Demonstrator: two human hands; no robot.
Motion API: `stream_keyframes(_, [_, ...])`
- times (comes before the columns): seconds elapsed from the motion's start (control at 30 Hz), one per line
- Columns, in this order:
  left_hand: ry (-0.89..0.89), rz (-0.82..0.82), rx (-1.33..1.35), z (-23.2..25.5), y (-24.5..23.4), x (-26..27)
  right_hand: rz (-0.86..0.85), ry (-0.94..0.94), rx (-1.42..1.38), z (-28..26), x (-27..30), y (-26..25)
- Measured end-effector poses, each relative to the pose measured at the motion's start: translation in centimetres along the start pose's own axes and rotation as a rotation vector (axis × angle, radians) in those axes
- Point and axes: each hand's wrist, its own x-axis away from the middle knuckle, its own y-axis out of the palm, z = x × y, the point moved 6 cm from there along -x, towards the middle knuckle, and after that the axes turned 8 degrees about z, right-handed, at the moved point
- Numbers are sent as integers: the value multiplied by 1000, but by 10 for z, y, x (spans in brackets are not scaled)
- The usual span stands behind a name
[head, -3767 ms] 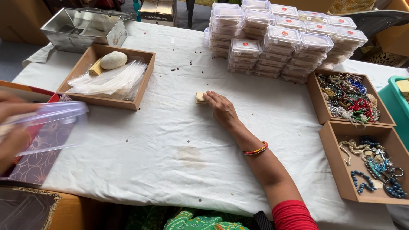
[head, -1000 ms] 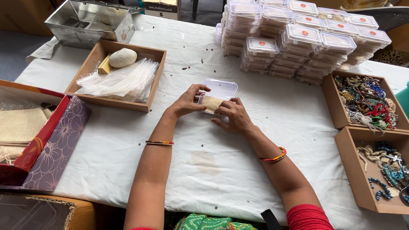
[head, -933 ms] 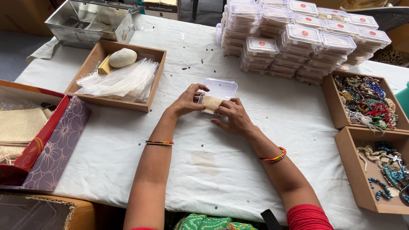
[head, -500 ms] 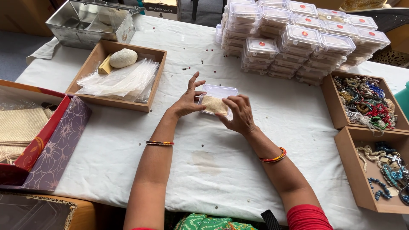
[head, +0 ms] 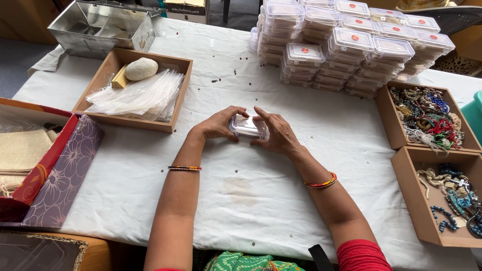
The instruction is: The person folds a small beige cloth pouch, places it into a clear plastic container, and stacks it with others. They then pick up a beaded necklace, place it into a small plastic bag, and wrap it in a beige cloth pouch before placing it into a plastic container.
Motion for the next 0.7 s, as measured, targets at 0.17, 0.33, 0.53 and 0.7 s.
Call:
stream_keyframes(0.17, [42, 129, 190, -26, 4, -10, 28, 68, -96, 0, -1, -7])
stream_keyframes(0.33, [-102, 189, 400, -24, 6, -10, 78, 231, -335, 17, 0, -9])
stream_keyframes(0.53, [103, 290, 175, -3, 9, -12, 115, 276, -406, 25, -1, -7])
stream_keyframes(0.7, [137, 321, 112, -9, 13, -17, 73, 292, -365, 27, -2, -6])
